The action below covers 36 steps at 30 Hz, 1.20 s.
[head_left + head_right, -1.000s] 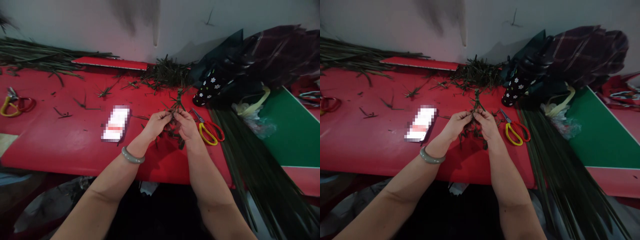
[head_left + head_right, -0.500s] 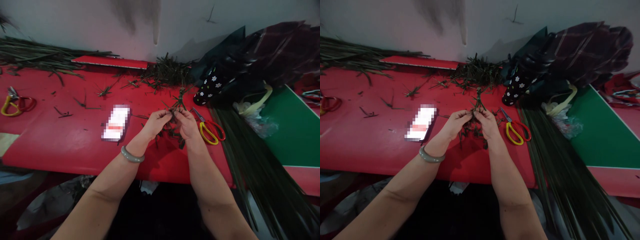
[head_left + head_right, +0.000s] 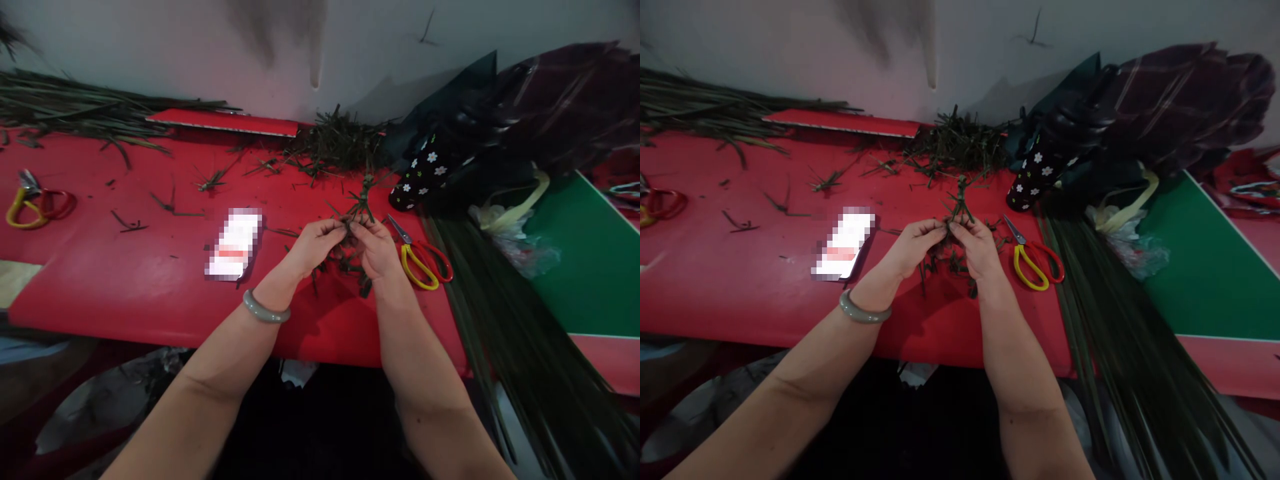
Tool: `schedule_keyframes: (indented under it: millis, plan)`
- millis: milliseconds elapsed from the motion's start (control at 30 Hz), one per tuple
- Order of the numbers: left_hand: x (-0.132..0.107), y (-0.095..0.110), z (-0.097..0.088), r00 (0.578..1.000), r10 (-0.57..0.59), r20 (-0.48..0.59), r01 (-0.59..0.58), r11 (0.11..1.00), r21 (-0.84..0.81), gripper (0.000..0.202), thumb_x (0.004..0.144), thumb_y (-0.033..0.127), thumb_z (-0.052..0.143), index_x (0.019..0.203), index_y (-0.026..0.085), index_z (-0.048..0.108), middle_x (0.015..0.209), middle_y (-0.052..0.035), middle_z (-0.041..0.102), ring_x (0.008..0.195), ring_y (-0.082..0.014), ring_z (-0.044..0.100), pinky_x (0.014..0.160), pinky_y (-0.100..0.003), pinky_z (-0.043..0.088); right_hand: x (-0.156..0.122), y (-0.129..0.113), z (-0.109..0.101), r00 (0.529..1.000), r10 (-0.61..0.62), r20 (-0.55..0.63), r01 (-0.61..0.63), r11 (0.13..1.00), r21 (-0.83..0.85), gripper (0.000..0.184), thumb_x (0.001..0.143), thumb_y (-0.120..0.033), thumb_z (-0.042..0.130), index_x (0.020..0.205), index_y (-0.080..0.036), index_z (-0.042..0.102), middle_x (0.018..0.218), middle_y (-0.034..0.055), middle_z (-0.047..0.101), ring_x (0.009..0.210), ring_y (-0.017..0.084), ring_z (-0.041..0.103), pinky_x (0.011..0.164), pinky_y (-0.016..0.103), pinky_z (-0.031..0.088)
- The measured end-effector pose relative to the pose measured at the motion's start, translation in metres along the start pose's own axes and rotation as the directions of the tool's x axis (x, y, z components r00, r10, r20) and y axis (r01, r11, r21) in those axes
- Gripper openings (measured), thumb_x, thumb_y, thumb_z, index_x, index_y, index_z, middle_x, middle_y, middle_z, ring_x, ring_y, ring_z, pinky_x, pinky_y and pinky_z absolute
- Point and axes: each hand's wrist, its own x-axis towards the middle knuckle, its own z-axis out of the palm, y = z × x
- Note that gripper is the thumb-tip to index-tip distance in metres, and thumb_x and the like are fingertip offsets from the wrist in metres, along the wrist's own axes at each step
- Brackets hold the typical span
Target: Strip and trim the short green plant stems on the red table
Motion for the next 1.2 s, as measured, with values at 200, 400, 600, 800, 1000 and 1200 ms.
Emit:
schedule_keyframes:
  millis: [200, 400, 600, 800, 1000, 1200]
  plan:
    - [0.001, -0.005, -0.002, 0.998, 0.066, 0.014, -0.066, 0.997, 0.046, 0.011, 0.074, 0.023, 0.052, 0.071, 0.014, 0.058, 0.063, 0.0011, 0.058, 0.048, -0.0043, 0.047, 0.047, -0.018, 0.037, -0.001, -0.001, 0.001, 1.000, 0.003, -0.019, -0.003, 1.000, 0.018, 0.013, 0.060, -0.024, 0.067, 0.067, -0.021, 0.057, 0.071, -0.0046, 0.061, 0.063, 0.007, 0.052, 0.058, 0.021, 0.043]
    - [0.004, -0.008, -0.003, 0.997, 0.071, -0.027, -0.069, 0.994, 0.088, 0.012, 0.073, 0.023, 0.053, 0.068, 0.013, 0.058, 0.061, 0.0008, 0.057, 0.049, -0.0047, 0.047, 0.049, -0.018, 0.038, 0.001, 0.000, 0.002, 0.997, -0.016, -0.070, 0.012, 0.998, -0.057, 0.013, 0.061, -0.027, 0.065, 0.067, -0.020, 0.056, 0.064, -0.0051, 0.057, 0.059, 0.007, 0.051, 0.055, 0.021, 0.042]
    - [0.004, -0.006, -0.003, 0.995, 0.020, -0.095, -0.021, 1.000, -0.018, 0.010, 0.071, 0.022, 0.054, 0.065, 0.014, 0.057, 0.057, 0.0024, 0.053, 0.045, -0.0051, 0.046, 0.046, -0.019, 0.038, 0.005, 0.001, -0.005, 0.978, -0.047, -0.204, 0.043, 0.999, -0.027, 0.016, 0.063, -0.032, 0.062, 0.071, -0.020, 0.055, 0.067, -0.0039, 0.060, 0.059, 0.009, 0.055, 0.056, 0.023, 0.044]
    - [0.006, -0.003, -0.008, 0.981, 0.027, -0.193, -0.067, 0.976, -0.205, 0.011, 0.070, 0.025, 0.056, 0.065, 0.014, 0.055, 0.059, 0.0018, 0.054, 0.044, -0.0041, 0.045, 0.043, -0.017, 0.033, 0.007, 0.002, -0.006, 0.955, -0.044, -0.295, 0.055, 0.998, 0.027, 0.017, 0.067, -0.034, 0.059, 0.073, -0.020, 0.052, 0.068, -0.0039, 0.061, 0.055, 0.009, 0.056, 0.053, 0.023, 0.044]
    - [0.011, -0.004, -0.018, 0.945, 0.045, -0.323, -0.154, 0.935, -0.320, 0.011, 0.069, 0.026, 0.056, 0.065, 0.016, 0.053, 0.059, 0.0029, 0.053, 0.046, -0.0040, 0.044, 0.044, -0.016, 0.033, 0.008, 0.002, -0.007, 0.906, -0.134, -0.400, 0.146, 0.989, -0.001, 0.016, 0.067, -0.033, 0.059, 0.075, -0.021, 0.052, 0.068, -0.0047, 0.060, 0.056, 0.007, 0.056, 0.053, 0.020, 0.043]
    - [0.014, -0.011, -0.016, 0.938, 0.041, -0.343, -0.137, 0.956, -0.260, 0.013, 0.069, 0.027, 0.057, 0.064, 0.015, 0.054, 0.054, 0.0042, 0.048, 0.046, -0.0045, 0.042, 0.044, -0.017, 0.032, -0.002, 0.004, 0.001, 0.933, -0.319, -0.165, 0.279, 0.933, -0.229, 0.013, 0.073, -0.032, 0.056, 0.076, -0.021, 0.060, 0.068, -0.0033, 0.062, 0.058, 0.008, 0.055, 0.057, 0.022, 0.045]
